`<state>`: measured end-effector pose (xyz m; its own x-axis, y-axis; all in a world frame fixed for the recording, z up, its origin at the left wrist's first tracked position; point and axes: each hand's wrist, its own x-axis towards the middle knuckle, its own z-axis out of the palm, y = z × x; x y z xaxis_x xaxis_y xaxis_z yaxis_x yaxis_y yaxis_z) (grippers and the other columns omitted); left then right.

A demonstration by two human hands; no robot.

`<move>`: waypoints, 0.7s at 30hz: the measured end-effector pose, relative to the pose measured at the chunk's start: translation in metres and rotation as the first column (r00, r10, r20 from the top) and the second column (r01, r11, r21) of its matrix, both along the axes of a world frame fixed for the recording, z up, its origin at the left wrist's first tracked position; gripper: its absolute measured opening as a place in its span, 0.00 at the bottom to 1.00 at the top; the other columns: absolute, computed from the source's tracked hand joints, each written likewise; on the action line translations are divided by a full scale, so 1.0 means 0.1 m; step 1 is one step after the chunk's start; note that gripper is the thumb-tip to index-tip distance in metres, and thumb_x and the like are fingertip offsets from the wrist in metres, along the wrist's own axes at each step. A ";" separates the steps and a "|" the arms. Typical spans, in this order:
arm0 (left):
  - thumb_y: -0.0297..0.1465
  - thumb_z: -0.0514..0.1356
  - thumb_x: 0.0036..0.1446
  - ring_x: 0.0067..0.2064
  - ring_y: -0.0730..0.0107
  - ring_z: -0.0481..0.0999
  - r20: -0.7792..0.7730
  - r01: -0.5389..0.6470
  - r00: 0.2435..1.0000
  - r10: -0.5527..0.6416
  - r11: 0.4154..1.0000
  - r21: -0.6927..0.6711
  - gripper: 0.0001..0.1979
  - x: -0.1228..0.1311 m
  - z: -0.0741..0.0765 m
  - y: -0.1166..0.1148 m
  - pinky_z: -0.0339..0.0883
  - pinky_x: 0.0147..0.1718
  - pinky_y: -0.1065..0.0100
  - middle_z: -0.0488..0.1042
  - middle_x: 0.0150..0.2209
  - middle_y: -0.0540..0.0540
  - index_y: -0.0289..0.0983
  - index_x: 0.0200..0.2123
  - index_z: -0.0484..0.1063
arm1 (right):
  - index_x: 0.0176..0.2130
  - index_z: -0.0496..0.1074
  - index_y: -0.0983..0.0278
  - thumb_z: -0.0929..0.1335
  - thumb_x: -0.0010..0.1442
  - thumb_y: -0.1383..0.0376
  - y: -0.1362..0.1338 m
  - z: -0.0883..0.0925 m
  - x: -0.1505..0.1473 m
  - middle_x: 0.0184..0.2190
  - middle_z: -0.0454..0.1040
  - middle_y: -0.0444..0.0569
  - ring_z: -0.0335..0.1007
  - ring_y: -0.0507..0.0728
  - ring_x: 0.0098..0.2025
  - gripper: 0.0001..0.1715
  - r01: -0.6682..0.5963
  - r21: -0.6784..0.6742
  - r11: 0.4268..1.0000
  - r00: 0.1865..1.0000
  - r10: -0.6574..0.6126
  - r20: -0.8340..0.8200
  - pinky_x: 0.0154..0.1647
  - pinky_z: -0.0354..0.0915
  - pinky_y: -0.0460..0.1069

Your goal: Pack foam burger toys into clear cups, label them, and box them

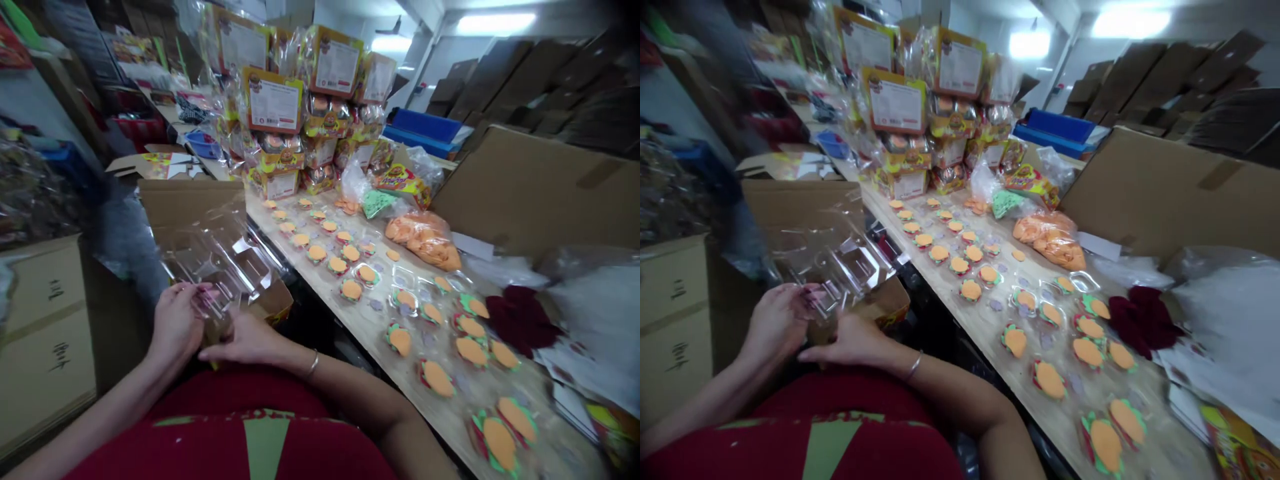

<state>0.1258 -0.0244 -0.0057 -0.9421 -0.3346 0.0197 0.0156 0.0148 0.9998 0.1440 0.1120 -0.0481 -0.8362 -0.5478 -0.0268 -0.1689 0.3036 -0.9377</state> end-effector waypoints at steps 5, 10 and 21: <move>0.37 0.61 0.45 0.30 0.63 0.78 -0.037 -0.020 0.999 0.023 0.996 0.085 0.19 -0.01 -0.27 0.22 0.71 0.34 0.62 0.72 0.28 0.52 0.42 0.33 0.52 | 0.48 0.64 0.65 0.65 0.65 0.52 0.14 -0.20 -0.17 0.37 0.76 0.49 0.74 0.49 0.24 0.20 0.499 -0.367 0.785 0.786 -0.232 0.572 0.15 0.51 0.40; 0.40 0.65 0.48 0.54 0.47 0.74 -0.223 -0.017 0.974 -0.047 0.960 -0.278 0.27 0.08 -0.21 0.10 0.65 0.56 0.47 0.72 0.51 0.35 0.39 0.49 0.58 | 0.33 0.65 0.67 0.66 0.65 0.62 0.09 -0.37 -0.22 0.21 0.73 0.44 0.70 0.49 0.19 0.11 0.637 -0.241 0.732 0.657 -0.353 0.666 0.14 0.48 0.39; 0.49 0.69 0.41 0.71 0.33 0.32 -0.064 0.103 0.978 -0.196 0.734 -0.671 0.61 -0.37 -0.84 -0.15 0.35 0.68 0.42 0.34 0.71 0.23 0.27 0.68 0.40 | 0.64 0.49 0.67 0.66 0.60 0.69 0.44 -0.33 -0.25 0.28 0.73 0.45 0.69 0.53 0.18 0.37 0.593 -0.064 0.803 0.755 -0.527 0.390 0.16 0.58 0.44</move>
<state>0.0891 -0.0392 -0.0900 -0.9528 -0.0480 0.2997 0.1956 0.6581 0.7271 0.1190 0.1561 -0.0810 -0.9487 -0.0068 -0.3161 0.3149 0.0704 -0.9465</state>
